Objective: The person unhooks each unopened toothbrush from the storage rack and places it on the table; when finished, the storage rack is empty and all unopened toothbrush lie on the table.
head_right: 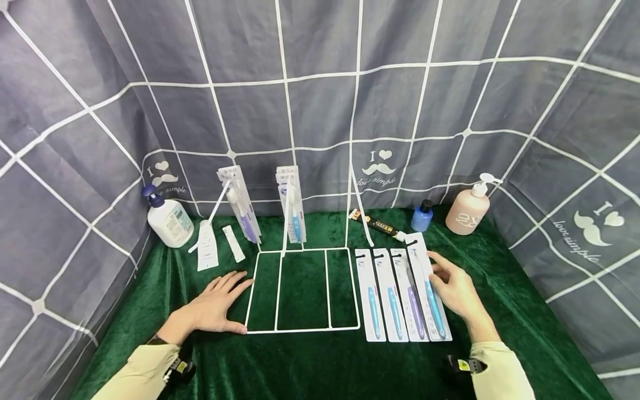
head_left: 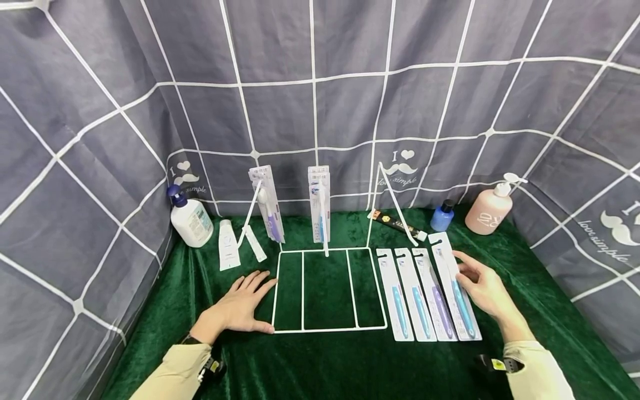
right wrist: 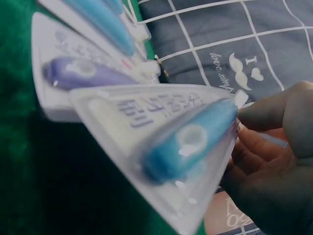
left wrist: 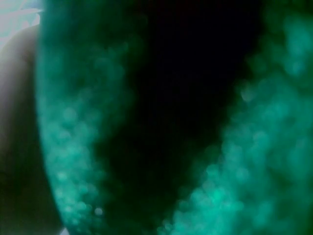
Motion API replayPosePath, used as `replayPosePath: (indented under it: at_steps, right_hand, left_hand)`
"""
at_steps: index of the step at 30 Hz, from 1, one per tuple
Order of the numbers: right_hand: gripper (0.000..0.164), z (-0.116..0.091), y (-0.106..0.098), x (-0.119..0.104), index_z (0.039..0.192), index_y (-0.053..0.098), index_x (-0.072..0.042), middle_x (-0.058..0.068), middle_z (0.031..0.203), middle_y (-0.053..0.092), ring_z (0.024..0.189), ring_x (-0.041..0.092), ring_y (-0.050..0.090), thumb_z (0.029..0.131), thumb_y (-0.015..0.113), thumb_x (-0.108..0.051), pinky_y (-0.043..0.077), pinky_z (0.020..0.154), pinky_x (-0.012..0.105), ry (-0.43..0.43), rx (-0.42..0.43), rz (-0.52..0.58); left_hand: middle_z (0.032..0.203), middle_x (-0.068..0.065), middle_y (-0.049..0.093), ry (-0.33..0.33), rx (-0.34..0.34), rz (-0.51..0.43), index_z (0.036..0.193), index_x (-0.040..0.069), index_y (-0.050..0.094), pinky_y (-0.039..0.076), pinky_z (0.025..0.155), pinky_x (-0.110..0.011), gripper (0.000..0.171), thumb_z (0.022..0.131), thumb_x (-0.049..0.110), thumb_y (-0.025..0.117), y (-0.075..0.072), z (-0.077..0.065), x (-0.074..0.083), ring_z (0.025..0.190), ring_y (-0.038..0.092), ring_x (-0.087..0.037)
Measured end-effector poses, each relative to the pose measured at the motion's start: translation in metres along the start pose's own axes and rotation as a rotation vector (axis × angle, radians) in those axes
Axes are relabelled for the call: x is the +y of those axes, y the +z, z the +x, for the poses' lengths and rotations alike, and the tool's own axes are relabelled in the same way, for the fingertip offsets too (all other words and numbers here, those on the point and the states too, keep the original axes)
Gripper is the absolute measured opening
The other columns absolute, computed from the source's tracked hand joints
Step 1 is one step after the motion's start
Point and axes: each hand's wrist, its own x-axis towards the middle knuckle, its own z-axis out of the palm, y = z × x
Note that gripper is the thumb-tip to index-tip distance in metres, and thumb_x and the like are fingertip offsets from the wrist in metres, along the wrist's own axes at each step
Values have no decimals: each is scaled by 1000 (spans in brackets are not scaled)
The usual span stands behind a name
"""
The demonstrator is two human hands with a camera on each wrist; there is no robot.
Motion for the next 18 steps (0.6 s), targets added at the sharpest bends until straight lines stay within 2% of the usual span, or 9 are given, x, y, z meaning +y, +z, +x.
replayPosePath:
  at_steps: [6,11,18]
  right_hand:
    - [43,1,2,10,130,50,-10,16,95,66,71,0,56,88,55,-7,44,58,19,104,-9,-103]
    - [42,3,5,16,128,51,-6,16,95,66,71,3,56,87,55,-6,42,58,20,145,-30,-159]
    - [41,7,7,21,127,52,-7,16,96,66,75,12,57,87,54,-8,42,61,26,173,-62,-192]
  left_hand:
    - [148,-8,25,-3,3,5,145,25,25,23,101,-57,110,56,86,50,1,1,0,136,21,-30]
    - [149,-8,24,-7,-11,1,145,26,24,22,102,-57,111,56,87,49,2,1,-2,136,19,-30]
    - [149,-7,23,-7,-1,7,145,26,25,21,103,-56,110,56,87,48,3,1,-2,136,19,-29]
